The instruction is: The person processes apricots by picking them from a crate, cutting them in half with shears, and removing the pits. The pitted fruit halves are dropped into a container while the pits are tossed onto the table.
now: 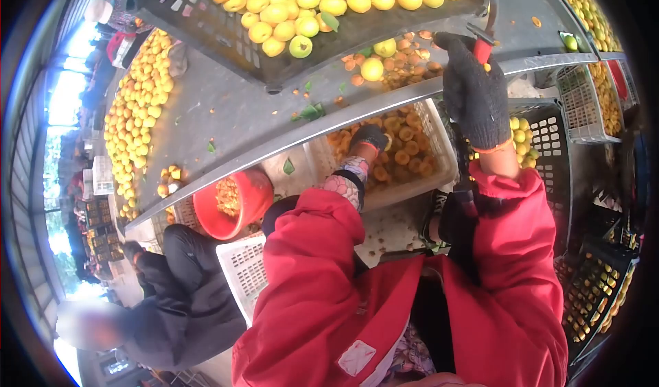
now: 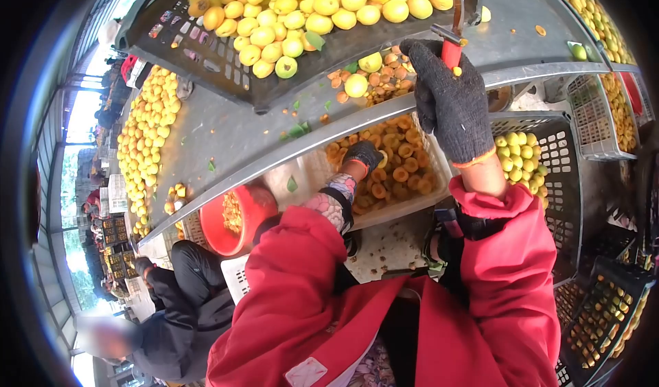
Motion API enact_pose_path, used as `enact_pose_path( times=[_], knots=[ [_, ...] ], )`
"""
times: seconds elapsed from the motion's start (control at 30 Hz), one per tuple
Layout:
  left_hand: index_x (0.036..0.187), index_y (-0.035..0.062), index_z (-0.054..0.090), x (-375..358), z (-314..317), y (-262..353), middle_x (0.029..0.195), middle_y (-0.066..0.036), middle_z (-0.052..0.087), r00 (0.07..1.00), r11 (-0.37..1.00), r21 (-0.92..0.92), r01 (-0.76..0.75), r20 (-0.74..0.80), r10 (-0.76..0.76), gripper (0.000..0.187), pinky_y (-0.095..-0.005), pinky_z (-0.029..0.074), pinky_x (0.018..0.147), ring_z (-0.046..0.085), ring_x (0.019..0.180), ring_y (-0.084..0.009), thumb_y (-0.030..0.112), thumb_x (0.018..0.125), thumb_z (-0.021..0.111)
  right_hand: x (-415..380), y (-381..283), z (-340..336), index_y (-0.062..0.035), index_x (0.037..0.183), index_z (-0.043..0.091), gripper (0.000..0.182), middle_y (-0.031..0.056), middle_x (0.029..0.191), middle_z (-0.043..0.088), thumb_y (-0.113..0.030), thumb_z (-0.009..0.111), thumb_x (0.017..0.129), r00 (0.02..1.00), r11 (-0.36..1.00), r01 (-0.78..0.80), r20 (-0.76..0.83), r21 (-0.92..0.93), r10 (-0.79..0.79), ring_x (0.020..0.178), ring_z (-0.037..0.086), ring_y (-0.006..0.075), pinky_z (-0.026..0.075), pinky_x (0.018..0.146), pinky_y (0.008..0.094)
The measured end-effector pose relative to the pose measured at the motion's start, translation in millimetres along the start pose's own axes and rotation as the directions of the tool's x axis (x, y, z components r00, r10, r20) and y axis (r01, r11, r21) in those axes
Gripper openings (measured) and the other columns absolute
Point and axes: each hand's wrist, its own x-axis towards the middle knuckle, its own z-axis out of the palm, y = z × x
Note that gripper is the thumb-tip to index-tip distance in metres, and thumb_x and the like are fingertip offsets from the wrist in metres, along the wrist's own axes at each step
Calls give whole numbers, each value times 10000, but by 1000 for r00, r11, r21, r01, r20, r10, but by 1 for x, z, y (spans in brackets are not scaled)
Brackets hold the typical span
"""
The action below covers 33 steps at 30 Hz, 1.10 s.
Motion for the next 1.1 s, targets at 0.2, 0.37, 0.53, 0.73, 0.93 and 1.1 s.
enact_pose_path(
  times=[0.2,0.37,0.53,0.73,0.93,1.1],
  knots=[
    [1138,49,656,34,43,-12,1067,-209,687,990,992,82,99,-105,-90,513,-442,518,903,654,1035,-359,476,853,645,2,-4,2,-23,1184,622,316,-69,600,378,-261,577,981,998,999,1,-57,-54,-4,448,335,39,244,394,206],
    [1074,49,642,41,45,-15,1016,-188,686,993,997,43,-66,-97,70,450,-422,526,858,659,975,-343,420,823,695,4,-3,-1,-19,1205,613,321,-62,619,391,-243,570,979,999,993,21,-27,-114,-25,464,349,42,259,405,206],
    [1010,49,628,30,24,0,965,-168,686,868,865,-85,-494,-104,485,399,-403,533,814,664,914,-326,364,794,744,7,2,-10,-22,1153,657,326,-4,639,508,-288,595,975,976,969,218,0,-113,-219,504,485,63,388,473,219],
    [1080,89,658,-73,-58,70,1014,-147,679,577,555,-167,-815,-132,806,330,-417,524,851,647,958,-320,217,785,734,6,-2,-12,-35,1098,646,268,-11,640,481,-268,587,978,991,990,129,-29,53,-127,536,481,86,404,506,236],
    [1107,77,678,-146,-90,80,1062,-167,666,278,428,189,-884,-524,805,297,-447,503,922,627,990,-352,188,833,650,-4,-2,-3,-84,859,540,270,-77,564,292,-312,540,1003,996,876,-82,74,474,53,431,301,51,254,401,227],
    [1106,40,665,-155,-99,71,1058,-169,671,248,532,443,-722,-552,796,295,-482,459,998,624,1005,-352,181,852,617,-14,4,8,-116,827,513,269,-45,536,320,-317,546,1004,996,853,-65,92,517,20,414,334,83,290,395,243]
  ],
)
